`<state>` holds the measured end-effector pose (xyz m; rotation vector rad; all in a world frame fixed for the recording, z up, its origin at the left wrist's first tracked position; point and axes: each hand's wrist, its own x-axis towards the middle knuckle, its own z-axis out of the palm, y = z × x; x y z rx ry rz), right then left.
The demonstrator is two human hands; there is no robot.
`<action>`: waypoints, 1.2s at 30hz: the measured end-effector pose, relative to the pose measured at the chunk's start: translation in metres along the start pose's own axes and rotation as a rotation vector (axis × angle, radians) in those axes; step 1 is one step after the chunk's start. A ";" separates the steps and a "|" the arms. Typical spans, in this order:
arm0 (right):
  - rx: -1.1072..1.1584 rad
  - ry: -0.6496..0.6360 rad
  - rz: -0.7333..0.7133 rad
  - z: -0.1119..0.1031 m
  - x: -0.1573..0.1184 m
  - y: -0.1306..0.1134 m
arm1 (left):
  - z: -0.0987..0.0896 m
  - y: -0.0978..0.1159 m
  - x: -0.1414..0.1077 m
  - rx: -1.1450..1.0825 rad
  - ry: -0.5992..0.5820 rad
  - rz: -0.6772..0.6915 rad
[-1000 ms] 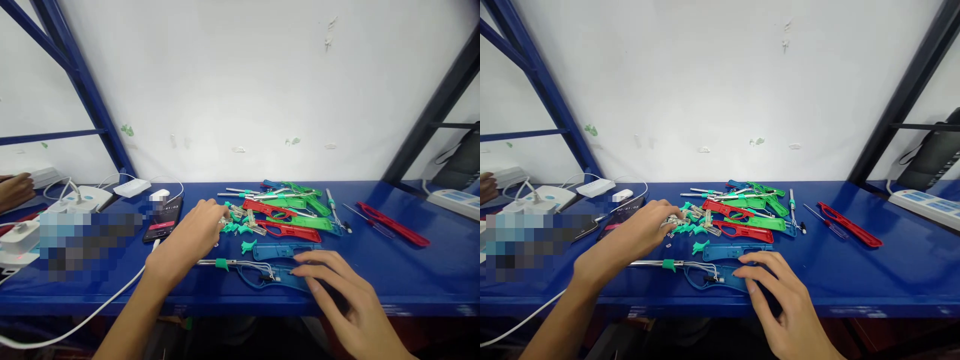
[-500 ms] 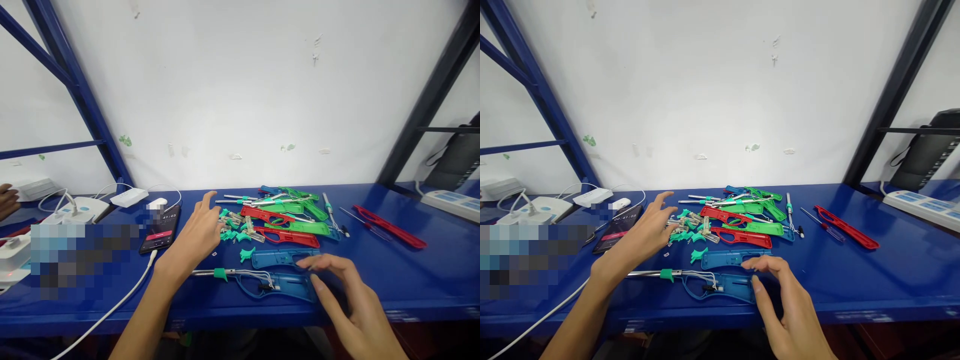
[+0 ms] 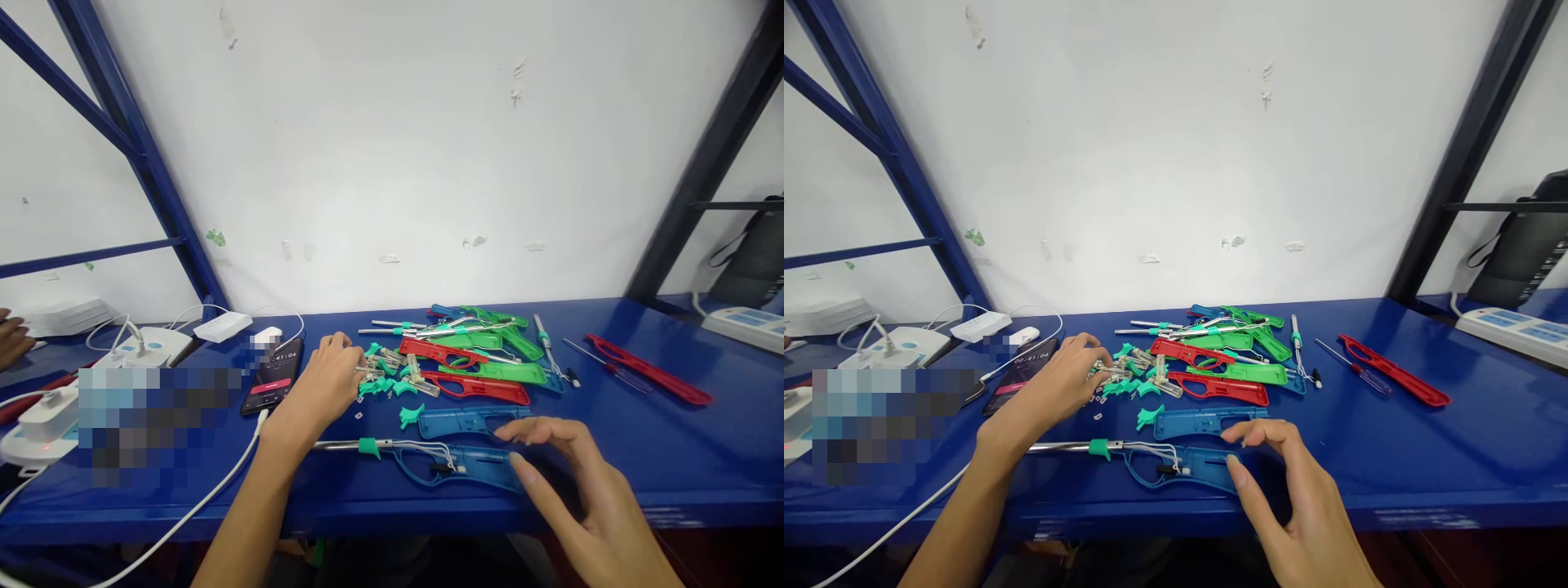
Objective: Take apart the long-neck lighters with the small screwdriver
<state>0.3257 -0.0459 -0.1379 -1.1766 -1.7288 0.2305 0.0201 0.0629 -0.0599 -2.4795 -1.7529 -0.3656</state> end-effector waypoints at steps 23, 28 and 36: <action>-0.113 -0.049 -0.140 -0.003 0.002 0.003 | -0.018 0.014 0.000 0.036 0.168 -0.035; -0.127 -0.052 -0.194 -0.003 0.002 0.003 | -0.014 0.011 0.003 -0.039 0.167 0.022; -0.097 -0.048 -0.163 -0.001 0.002 0.000 | -0.015 0.015 0.004 -0.104 0.220 0.104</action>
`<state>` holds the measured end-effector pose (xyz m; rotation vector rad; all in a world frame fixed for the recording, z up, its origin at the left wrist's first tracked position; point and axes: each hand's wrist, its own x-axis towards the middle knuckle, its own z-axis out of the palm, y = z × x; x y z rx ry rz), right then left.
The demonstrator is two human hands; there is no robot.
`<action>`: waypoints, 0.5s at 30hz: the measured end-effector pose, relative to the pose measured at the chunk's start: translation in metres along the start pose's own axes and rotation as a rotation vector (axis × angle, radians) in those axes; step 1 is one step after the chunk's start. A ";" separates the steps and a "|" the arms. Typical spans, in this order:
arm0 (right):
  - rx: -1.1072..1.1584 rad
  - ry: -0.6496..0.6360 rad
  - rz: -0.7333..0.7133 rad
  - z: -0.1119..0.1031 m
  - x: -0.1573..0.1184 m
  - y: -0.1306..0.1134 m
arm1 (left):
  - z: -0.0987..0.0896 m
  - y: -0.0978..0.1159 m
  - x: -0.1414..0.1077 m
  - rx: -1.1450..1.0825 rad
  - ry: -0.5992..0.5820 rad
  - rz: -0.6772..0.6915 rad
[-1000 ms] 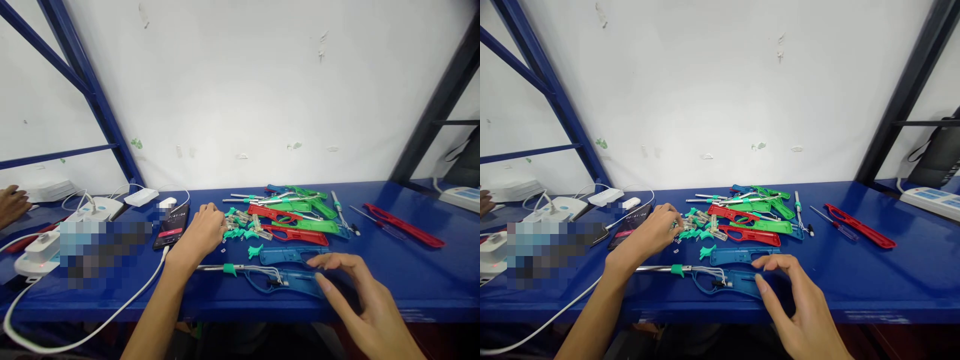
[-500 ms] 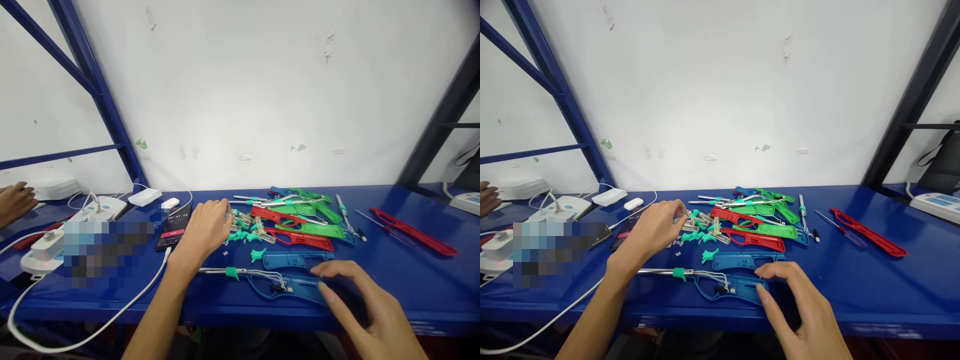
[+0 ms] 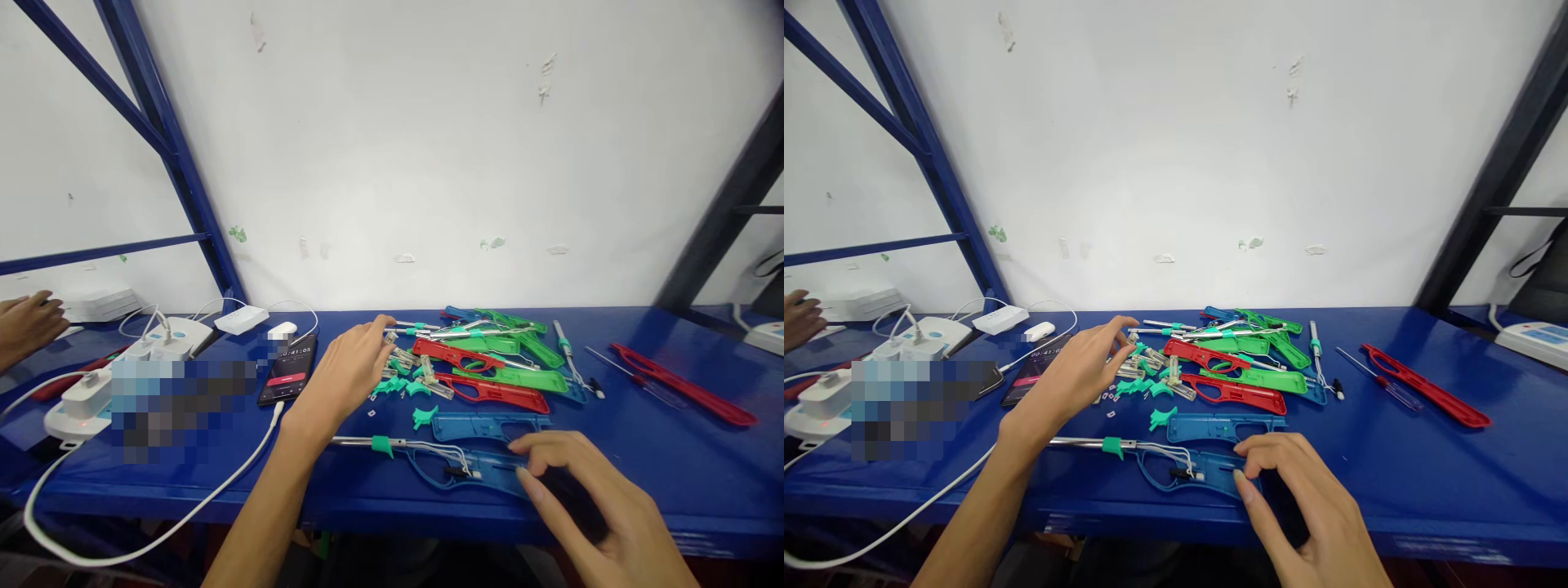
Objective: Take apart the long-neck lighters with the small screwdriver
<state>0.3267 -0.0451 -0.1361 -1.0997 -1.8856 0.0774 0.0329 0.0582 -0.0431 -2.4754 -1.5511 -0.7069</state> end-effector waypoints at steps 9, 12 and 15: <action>0.095 -0.287 -0.087 0.000 0.051 -0.029 | -0.020 0.010 -0.003 -0.050 0.248 -0.053; 0.008 -0.569 -0.283 0.021 0.095 -0.047 | -0.023 0.008 -0.003 -0.117 0.320 -0.038; -0.094 -0.721 -0.488 0.050 0.132 -0.055 | -0.024 0.004 -0.003 -0.166 0.330 -0.012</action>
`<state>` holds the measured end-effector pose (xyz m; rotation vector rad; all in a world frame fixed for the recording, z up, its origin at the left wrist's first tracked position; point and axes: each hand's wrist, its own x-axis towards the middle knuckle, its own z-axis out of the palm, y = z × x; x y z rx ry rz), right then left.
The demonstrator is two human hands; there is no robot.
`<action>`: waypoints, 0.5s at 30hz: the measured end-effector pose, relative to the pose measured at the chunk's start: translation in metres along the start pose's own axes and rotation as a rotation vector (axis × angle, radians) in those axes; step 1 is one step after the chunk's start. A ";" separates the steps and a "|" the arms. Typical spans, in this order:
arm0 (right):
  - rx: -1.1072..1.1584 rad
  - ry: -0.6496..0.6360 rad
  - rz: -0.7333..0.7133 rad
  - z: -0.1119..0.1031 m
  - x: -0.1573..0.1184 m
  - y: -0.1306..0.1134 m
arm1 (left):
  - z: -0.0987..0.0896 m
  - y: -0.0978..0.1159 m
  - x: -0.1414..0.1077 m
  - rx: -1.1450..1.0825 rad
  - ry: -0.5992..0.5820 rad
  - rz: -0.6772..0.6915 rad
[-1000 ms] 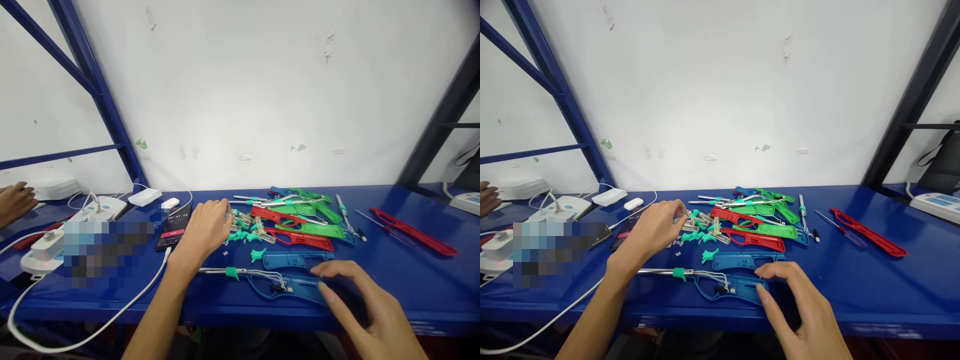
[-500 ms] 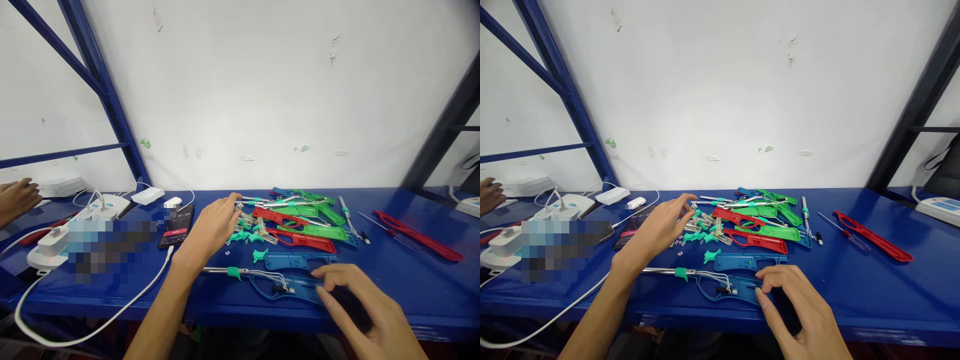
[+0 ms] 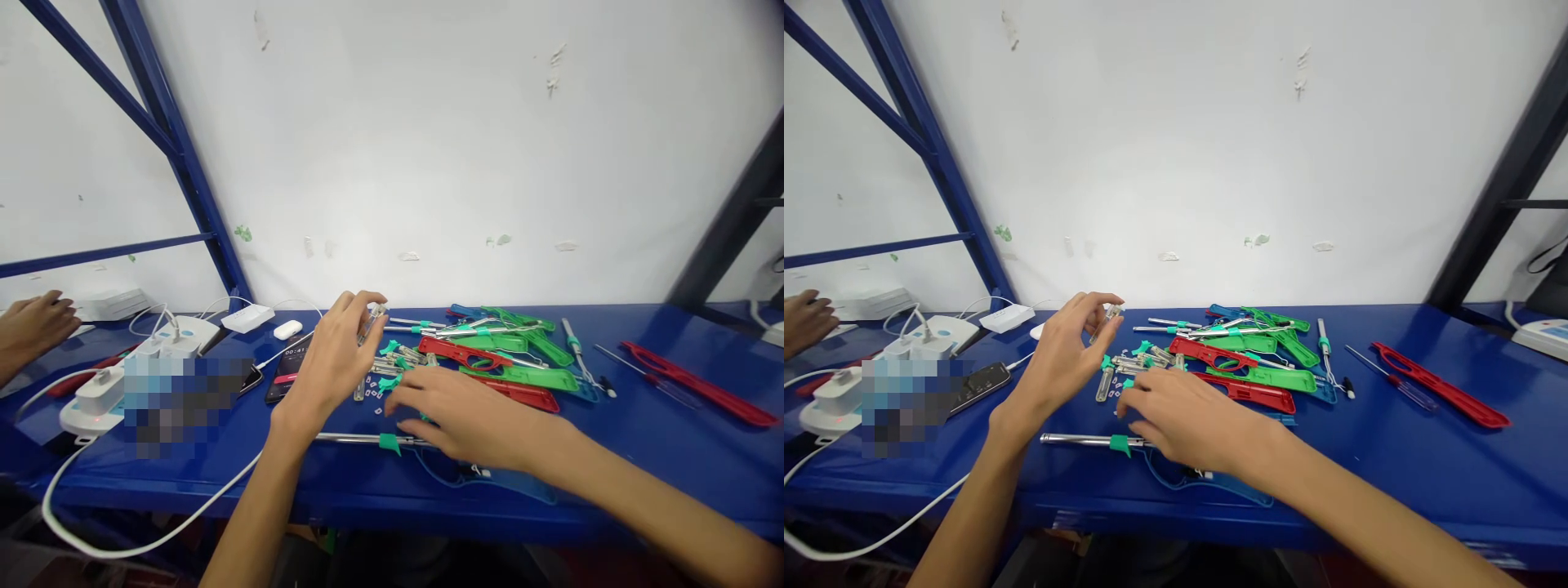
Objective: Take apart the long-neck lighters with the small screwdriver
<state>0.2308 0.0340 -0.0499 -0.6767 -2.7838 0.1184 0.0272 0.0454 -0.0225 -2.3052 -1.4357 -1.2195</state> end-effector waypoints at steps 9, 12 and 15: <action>-0.072 -0.092 -0.053 0.011 0.044 0.009 | -0.004 -0.007 -0.001 -0.010 -0.032 -0.005; -0.044 -0.083 -0.023 0.013 0.043 0.008 | -0.004 -0.008 -0.001 -0.009 -0.041 0.003; 0.011 -0.059 -0.007 0.014 0.042 0.010 | -0.003 -0.008 -0.002 -0.005 -0.045 0.008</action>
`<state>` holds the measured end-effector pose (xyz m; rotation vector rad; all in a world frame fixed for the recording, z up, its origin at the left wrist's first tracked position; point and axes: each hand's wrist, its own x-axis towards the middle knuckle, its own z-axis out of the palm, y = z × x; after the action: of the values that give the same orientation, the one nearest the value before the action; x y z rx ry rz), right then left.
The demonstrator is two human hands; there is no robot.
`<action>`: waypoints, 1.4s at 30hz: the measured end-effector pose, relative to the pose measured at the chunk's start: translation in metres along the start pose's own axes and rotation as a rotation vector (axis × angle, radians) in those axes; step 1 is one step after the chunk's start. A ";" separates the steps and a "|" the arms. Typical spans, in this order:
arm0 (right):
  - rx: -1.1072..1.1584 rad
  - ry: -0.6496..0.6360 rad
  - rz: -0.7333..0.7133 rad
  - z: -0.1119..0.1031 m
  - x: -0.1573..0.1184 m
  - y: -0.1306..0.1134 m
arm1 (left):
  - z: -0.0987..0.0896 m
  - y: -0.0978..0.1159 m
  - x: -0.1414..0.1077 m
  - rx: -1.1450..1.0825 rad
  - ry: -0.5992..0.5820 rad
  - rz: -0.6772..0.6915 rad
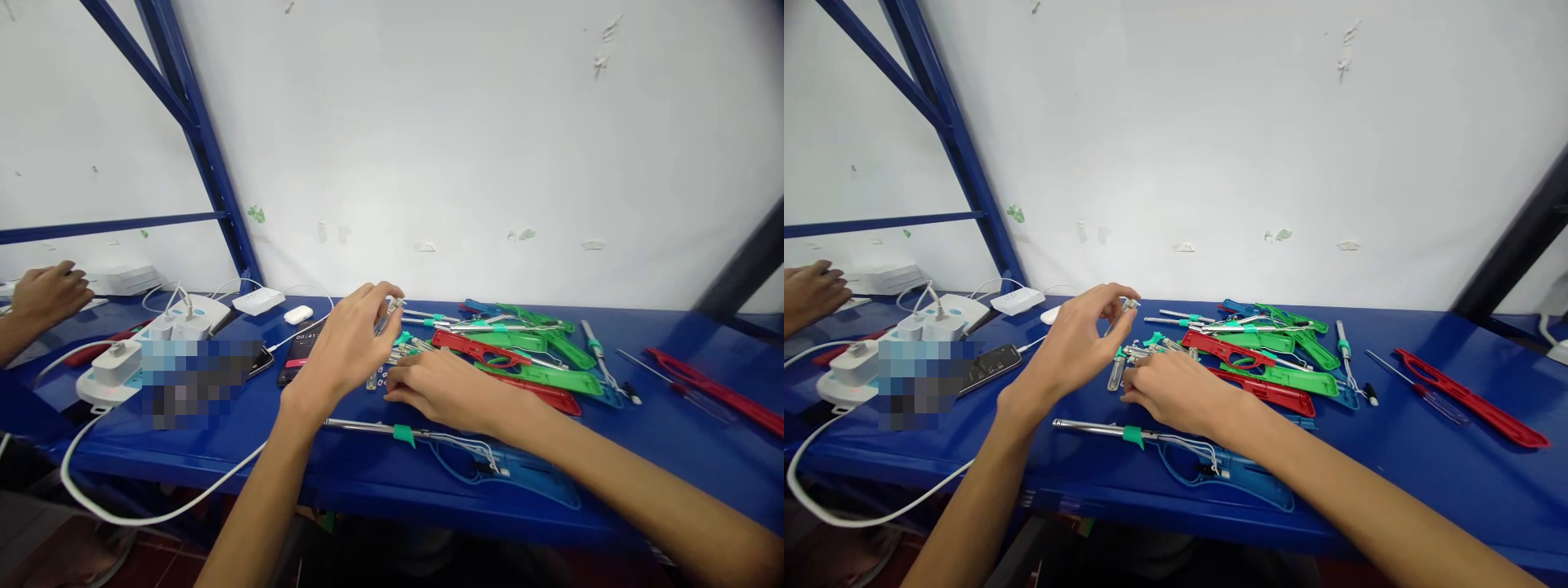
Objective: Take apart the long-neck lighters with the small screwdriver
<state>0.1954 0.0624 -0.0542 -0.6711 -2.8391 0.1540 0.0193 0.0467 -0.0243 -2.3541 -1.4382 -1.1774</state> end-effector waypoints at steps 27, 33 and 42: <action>0.384 -0.034 -0.010 0.002 0.001 0.007 | 0.002 0.003 -0.001 -0.021 -0.091 -0.021; 0.356 0.108 0.081 -0.035 -0.018 0.005 | 0.006 -0.002 0.000 -0.079 -0.093 -0.036; 0.629 0.920 0.491 -0.062 -0.101 -0.029 | -0.017 0.066 -0.011 -0.731 -0.450 -0.188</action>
<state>0.2855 -0.0062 -0.0085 -0.9419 -1.5929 0.6003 0.0600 -0.0044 -0.0028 -3.2011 -1.5717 -1.4836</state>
